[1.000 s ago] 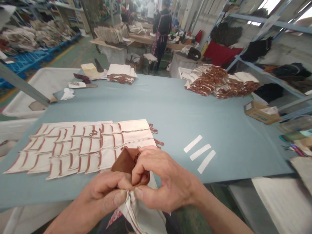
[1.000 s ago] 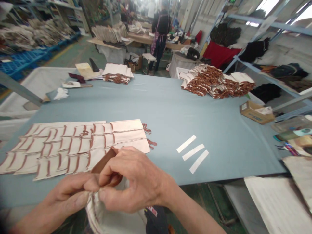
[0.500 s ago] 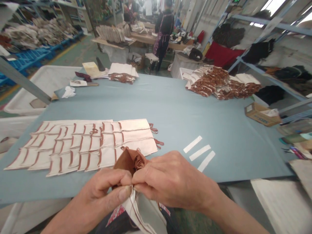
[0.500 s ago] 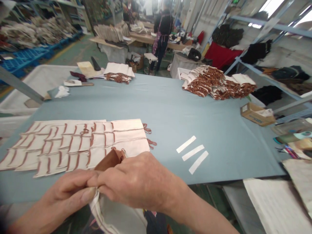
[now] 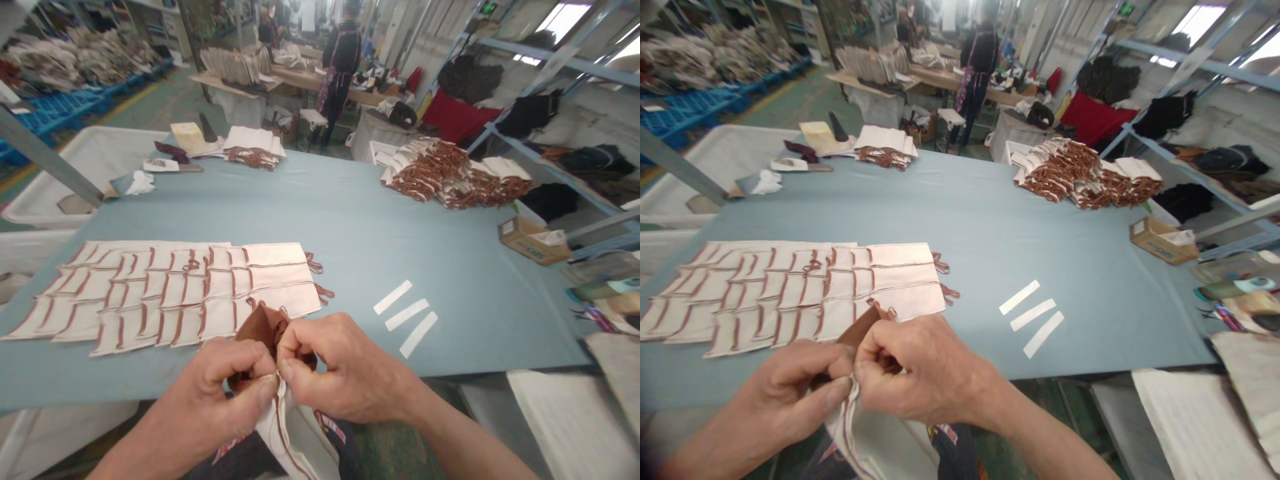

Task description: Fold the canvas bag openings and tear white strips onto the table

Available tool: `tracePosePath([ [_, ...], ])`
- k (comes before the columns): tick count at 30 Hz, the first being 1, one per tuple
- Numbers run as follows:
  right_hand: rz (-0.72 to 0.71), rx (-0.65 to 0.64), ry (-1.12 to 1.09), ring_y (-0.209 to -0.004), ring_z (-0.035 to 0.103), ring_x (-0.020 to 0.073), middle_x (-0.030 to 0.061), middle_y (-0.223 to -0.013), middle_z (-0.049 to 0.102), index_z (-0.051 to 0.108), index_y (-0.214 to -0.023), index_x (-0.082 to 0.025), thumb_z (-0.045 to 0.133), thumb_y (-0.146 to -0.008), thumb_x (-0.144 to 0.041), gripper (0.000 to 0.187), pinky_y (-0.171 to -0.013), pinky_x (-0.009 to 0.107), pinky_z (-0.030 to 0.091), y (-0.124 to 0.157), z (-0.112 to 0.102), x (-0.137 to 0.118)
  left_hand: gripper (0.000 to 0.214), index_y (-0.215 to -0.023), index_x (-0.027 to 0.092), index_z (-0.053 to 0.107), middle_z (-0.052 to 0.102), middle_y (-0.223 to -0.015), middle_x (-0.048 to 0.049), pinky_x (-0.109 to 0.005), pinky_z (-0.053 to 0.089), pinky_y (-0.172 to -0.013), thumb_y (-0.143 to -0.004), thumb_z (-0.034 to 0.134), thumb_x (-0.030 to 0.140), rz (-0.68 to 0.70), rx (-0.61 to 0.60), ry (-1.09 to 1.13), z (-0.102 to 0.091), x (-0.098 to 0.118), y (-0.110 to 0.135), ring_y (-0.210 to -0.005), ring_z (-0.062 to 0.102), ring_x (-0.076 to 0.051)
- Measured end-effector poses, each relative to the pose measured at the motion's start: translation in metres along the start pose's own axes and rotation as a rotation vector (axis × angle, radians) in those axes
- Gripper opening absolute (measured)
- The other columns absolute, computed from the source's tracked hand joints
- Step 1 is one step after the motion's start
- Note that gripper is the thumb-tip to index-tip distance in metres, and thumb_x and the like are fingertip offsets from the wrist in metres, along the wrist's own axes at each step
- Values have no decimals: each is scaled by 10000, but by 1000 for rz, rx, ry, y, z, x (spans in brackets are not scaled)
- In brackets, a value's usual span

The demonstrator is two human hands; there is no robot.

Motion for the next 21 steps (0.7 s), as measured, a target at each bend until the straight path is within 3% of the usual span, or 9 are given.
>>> tracePosePath([
  [6,49,-58,95,-623,505,100,-39,-696,599,556,-760,-204,570,-895,-137,151,-623,247,324,1,-4,-3,270,-647,224,465,366,-588,71,-253,263,-515,-899,493,313,-93,-42,-73,0,12,-6,-554,355,-107],
  [12,88,-23,-169,-617,480,101,-71,-709,560,618,-957,-212,541,-983,-172,91,-617,219,364,3,-2,1,266,-664,232,455,322,-629,71,-252,258,-516,-883,520,367,-123,-48,100,1,15,-9,-587,305,-116],
  [16,117,-38,-221,-629,491,101,-78,-716,584,623,-980,-212,567,-932,-168,86,-610,213,371,6,5,5,264,-658,223,501,367,-592,73,-240,256,-493,-876,538,367,-88,29,192,2,12,-3,-555,318,-111],
  [19,148,-42,-164,-685,549,119,-57,-741,618,620,-853,-208,640,-858,-211,21,-650,234,393,9,7,7,319,-640,216,520,379,-572,72,-236,267,-483,-899,567,396,-70,117,189,5,9,1,-530,331,-108],
  [21,115,-49,-138,-700,537,127,-50,-739,606,584,-769,-209,672,-806,-243,101,-669,249,389,10,8,6,321,-634,213,530,378,-572,74,-232,265,-483,-899,596,380,-60,168,157,6,6,5,-530,333,-107],
])
Point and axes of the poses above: each hand's wrist, its own y-axis away from the middle knuckle, its own z-axis out of the palm, x = y × z, the point moved 4 cm from there along -y, towards the middle knuckle
